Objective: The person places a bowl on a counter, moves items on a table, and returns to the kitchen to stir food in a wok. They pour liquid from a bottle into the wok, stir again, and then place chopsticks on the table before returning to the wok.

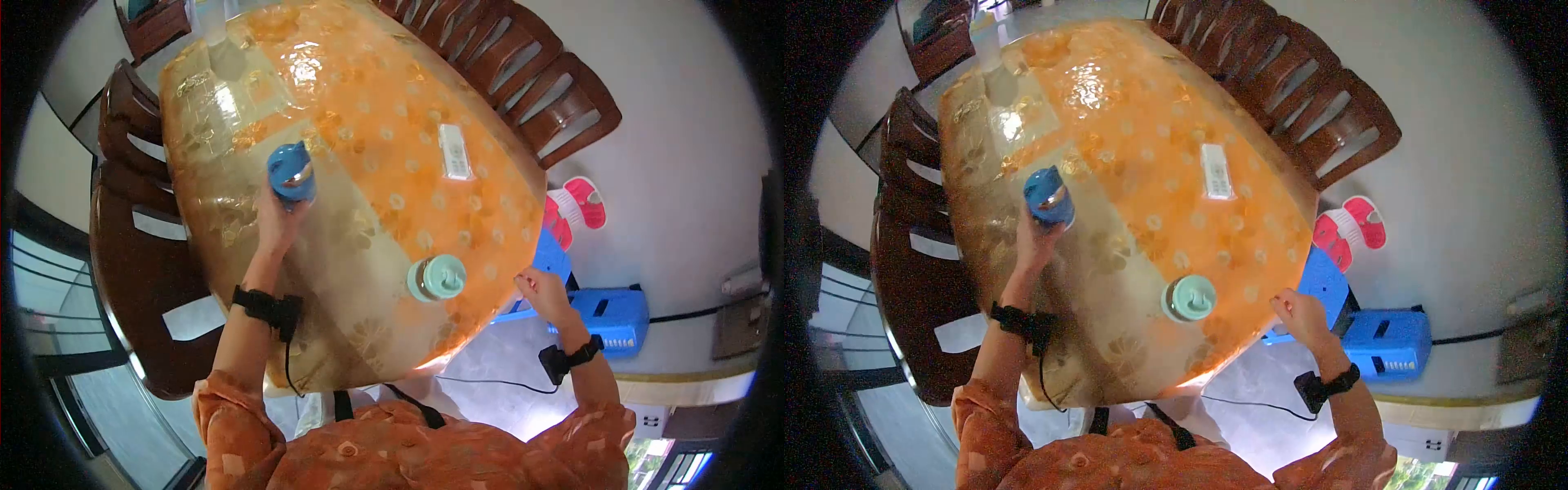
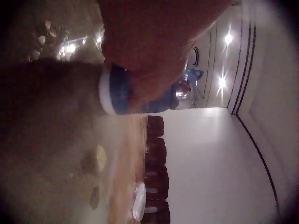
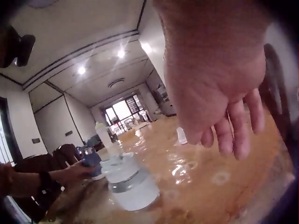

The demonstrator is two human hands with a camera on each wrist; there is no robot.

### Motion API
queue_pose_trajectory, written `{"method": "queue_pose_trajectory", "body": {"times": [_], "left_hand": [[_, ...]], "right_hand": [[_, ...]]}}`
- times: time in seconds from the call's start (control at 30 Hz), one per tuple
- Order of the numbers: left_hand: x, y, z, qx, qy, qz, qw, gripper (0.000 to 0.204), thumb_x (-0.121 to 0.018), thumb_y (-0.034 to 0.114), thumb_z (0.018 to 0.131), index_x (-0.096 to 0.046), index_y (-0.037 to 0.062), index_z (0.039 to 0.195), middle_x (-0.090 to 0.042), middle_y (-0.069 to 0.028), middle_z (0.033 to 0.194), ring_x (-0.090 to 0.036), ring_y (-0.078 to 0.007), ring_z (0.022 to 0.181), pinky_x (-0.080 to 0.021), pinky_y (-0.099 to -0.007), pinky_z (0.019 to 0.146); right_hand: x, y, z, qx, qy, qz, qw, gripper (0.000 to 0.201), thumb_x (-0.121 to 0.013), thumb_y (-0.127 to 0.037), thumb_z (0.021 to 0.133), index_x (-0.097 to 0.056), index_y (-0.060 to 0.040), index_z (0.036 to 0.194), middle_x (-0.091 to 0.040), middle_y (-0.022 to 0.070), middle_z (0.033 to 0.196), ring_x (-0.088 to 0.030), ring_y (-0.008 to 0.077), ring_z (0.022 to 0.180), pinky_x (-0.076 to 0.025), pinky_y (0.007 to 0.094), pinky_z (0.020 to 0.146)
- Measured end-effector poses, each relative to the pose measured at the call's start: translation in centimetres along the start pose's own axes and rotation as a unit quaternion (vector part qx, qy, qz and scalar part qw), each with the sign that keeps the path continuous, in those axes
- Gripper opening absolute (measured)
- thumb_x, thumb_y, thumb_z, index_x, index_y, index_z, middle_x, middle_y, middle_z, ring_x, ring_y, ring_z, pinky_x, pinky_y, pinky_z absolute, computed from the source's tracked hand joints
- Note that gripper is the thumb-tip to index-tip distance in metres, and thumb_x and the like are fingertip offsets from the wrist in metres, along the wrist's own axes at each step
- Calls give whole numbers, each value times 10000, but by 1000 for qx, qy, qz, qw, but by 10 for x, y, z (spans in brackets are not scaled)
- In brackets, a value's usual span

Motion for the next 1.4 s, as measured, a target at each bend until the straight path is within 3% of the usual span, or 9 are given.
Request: {"method": "queue_pose_trajectory", "body": {"times": [0.23,0.37,0.5,0.87,0.93,1.03,1.17,1.27,1.4], "left_hand": [[-80,14,6,47,-53,94,993,670,-551,-8,759,-267,59,1362,-463,-150,1254,-536,-246,1040,-433,-341,862],[-130,7,1,142,-135,-9,981,663,-481,-28,795,-220,75,1396,-433,-144,1293,-570,-175,958,-449,-284,795],[-170,12,-10,193,-186,-114,957,644,-476,-5,815,-222,81,1400,-413,-129,1308,-562,-140,922,-450,-260,761],[-119,47,-30,248,-163,39,954,497,-571,86,833,-410,73,1303,-486,-92,1205,-512,-183,1033,-432,-292,857],[-128,64,-45,216,-202,132,946,507,-601,122,811,-431,78,1286,-488,-120,1228,-526,-210,1042,-443,-309,856],[-158,86,-62,93,-241,237,936,598,-669,153,722,-435,88,1268,-462,-157,1249,-476,-299,1108,-412,-381,918],[-175,99,-74,-33,-260,340,903,668,-727,170,629,-442,87,1228,-449,-156,1230,-422,-342,1132,-373,-415,948],[-162,81,-89,-15,-239,382,893,615,-729,156,599,-482,79,1157,-500,-144,1139,-467,-330,1060,-400,-411,897],[-139,68,-109,47,-219,407,886,581,-710,146,613,-492,79,1148,-506,-140,1137,-472,-327,1052,-391,-417,910]], "right_hand": [[9,9,140,91,-22,149,984,202,-588,-251,819,-615,-72,909,-625,154,729,-627,278,672,-477,352,575],[-13,-9,239,104,16,29,994,630,-646,-393,754,-419,-92,1259,-632,159,931,-625,291,819,-491,387,709],[-38,-51,278,162,22,2,987,838,-674,-416,706,-250,-85,1349,-581,187,1066,-575,337,951,-467,416,786],[-19,-15,273,254,-17,82,964,738,-659,-159,682,-317,-77,1331,-537,200,1089,-499,354,1024,-420,457,848],[-22,-32,231,412,-75,101,903,716,-628,-123,683,-327,-107,1332,-538,206,1086,-502,367,1009,-418,438,860],[-47,-72,185,406,-245,101,875,728,-601,-83,677,-312,-129,1344,-528,210,1108,-494,373,1023,-407,435,882],[-78,-151,156,479,-295,154,812,748,-614,-94,672,-297,-134,1349,-523,209,1121,-486,374,1034,-404,449,884],[-98,-180,154,502,-289,154,801,731,-637,-117,673,-313,-130,1329,-527,194,1119,-487,357,1042,-399,447,890],[-22,-194,161,595,-28,116,795,687,-708,-138,626,-406,-79,1239,-520,174,1143,-490,323,1065,-388,411,908]]}}
Point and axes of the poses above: each hand's wrist, its own z-axis towards the middle knuckle, its own x-axis out of the back of the hand, y = z × x, the point moved 10 cm from there along z, towards the middle knuckle
